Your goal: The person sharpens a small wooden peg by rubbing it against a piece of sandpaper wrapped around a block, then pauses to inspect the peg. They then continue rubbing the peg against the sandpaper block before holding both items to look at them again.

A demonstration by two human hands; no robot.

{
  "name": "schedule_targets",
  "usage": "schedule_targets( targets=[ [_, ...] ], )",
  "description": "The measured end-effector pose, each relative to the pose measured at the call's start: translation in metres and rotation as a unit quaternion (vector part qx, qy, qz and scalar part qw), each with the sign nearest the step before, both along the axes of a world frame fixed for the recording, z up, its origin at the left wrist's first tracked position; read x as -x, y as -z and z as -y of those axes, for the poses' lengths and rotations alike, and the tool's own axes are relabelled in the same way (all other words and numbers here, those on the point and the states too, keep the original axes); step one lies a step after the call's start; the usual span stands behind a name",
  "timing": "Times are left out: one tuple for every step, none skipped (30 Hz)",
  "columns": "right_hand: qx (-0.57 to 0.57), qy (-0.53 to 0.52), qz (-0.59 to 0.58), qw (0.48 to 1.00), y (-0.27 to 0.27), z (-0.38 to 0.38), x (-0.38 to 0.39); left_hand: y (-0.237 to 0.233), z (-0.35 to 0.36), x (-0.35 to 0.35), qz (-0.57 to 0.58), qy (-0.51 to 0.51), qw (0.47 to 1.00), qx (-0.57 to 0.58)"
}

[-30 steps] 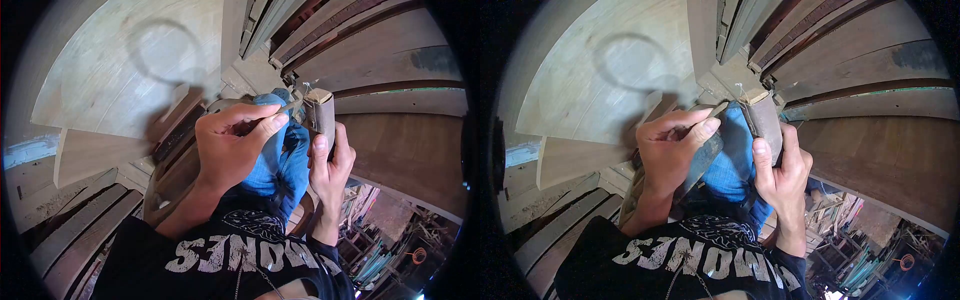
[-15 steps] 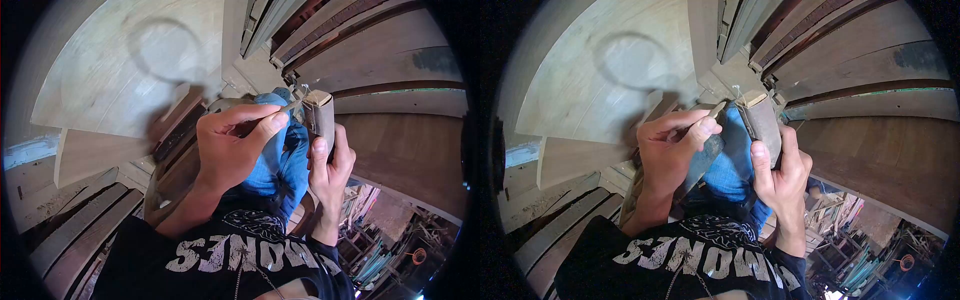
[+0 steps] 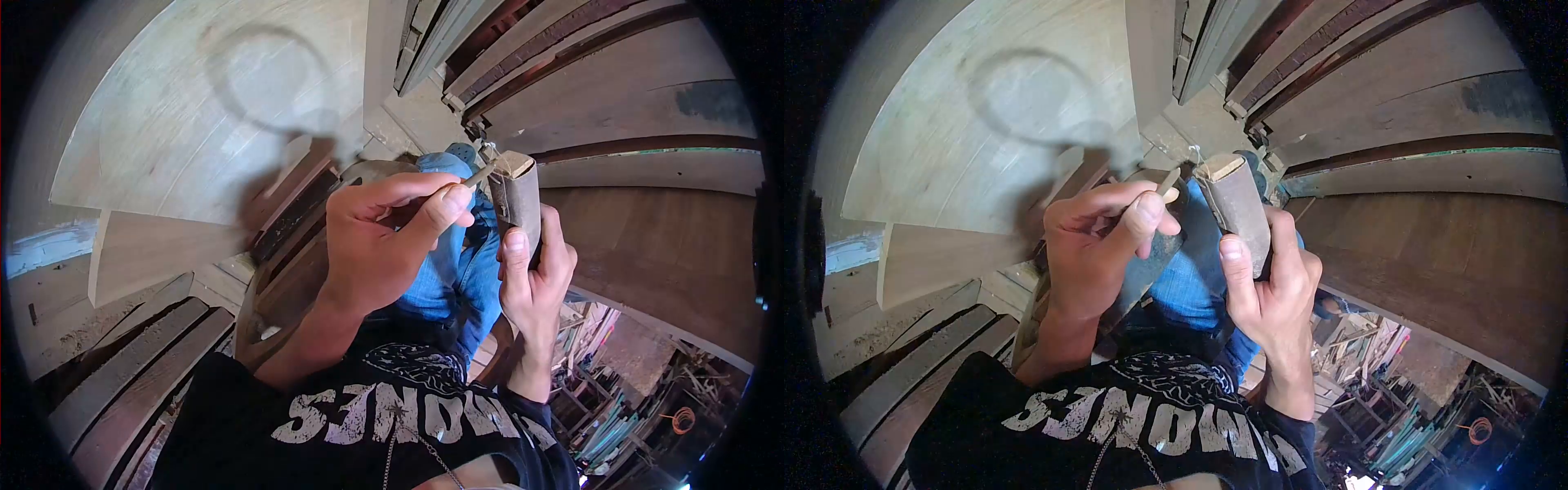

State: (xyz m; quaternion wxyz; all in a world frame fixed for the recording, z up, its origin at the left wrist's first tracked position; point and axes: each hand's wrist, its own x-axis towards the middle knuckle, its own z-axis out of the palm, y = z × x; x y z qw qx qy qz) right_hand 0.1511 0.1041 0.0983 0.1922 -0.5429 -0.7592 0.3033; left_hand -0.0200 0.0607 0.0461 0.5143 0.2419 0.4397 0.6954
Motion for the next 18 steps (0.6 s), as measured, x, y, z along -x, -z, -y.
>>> schedule_targets(
  targets=[
    [0.0, 0.0, 0.0, 1.0, 0.0, 0.0003, 0.0, 0.0001, 0.0003, 0.0, 0.004, 0.003, 1.0, 0.001],
    [0.003, 0.001, -0.002, 1.0, 0.0002, 0.0004, -0.0001, -0.0003, 0.0003, 0.0004, 0.005, 0.003, 1.0, 0.001],
    [0.006, 0.002, -0.005, 1.0, 0.0002, 0.0005, 0.0, -0.0012, 0.0003, 0.0012, -0.001, 0.008, 1.0, 0.005],
    [0.006, 0.002, -0.005, 1.0, -0.0001, 0.0006, 0.0003, -0.0017, 0.0005, 0.0016, -0.007, 0.013, 1.0, 0.01],
    [0.005, 0.0, -0.001, 1.0, -0.0007, 0.0004, 0.0008, -0.0016, 0.0005, 0.0013, -0.007, 0.013, 1.0, 0.01],
    [0.003, -0.001, 0.002, 1.0, -0.001, 0.0004, 0.001, -0.0015, 0.0005, 0.0006, 0.003, 0.009, 1.0, 0.008],
    [0.004, -0.001, 0.002, 1.0, -0.001, 0.0005, 0.0007, -0.0013, 0.0005, 0.0, 0.012, 0.004, 1.0, 0.006],
    [0.005, -0.001, 0.003, 1.0, -0.0009, 0.0004, 0.0003, -0.0009, 0.0004, -0.0003, 0.012, 0.004, 1.0, 0.006],
    [0.006, -0.001, 0.004, 1.0, -0.0008, 0.0003, 0.0001, -0.0004, 0.0003, -0.0005, 0.011, 0.002, 1.0, 0.004],
    [0.007, -0.001, 0.004, 1.0, -0.0006, 0.0002, -0.0001, 0.0, 0.0002, -0.0006, 0.01, 0.0, 1.0, 0.002],
    [0.005, -0.004, 0.005, 1.0, -0.0003, 0.0001, -0.0001, -0.0002, 0.0001, 0.0, 0.01, 0.0, 1.0, 0.002],
    [0.003, -0.006, 0.006, 1.0, -0.0002, 0.0002, -0.0002, -0.0009, 0.0003, 0.0009, 0.002, 0.006, 1.0, 0.007],
    [0.003, -0.006, 0.006, 1.0, -0.0005, 0.0, 0.0001, -0.0013, 0.0002, 0.0017, -0.007, 0.012, 1.0, 0.012],
    [0.002, -0.006, 0.008, 1.0, -0.0012, -0.0003, 0.0007, -0.0011, 0.0001, 0.0021, -0.006, 0.012, 1.0, 0.012],
    [0.0, -0.006, 0.01, 1.0, -0.0015, -0.0005, 0.001, -0.0009, -0.0001, 0.0024, -0.008, 0.015, 1.0, 0.015],
    [0.0, -0.006, 0.011, 1.0, -0.0015, -0.0003, 0.0009, -0.0007, 0.0, 0.0026, -0.009, 0.018, 1.0, 0.019],
    [0.001, -0.005, 0.012, 1.0, -0.0015, -0.0001, 0.0008, -0.0011, 0.0001, 0.0027, -0.009, 0.018, 1.0, 0.019],
    [0.002, -0.004, 0.012, 1.0, -0.0015, -0.0001, 0.0008, -0.0016, -0.0003, 0.003, -0.007, 0.016, 1.0, 0.018]
  ],
)
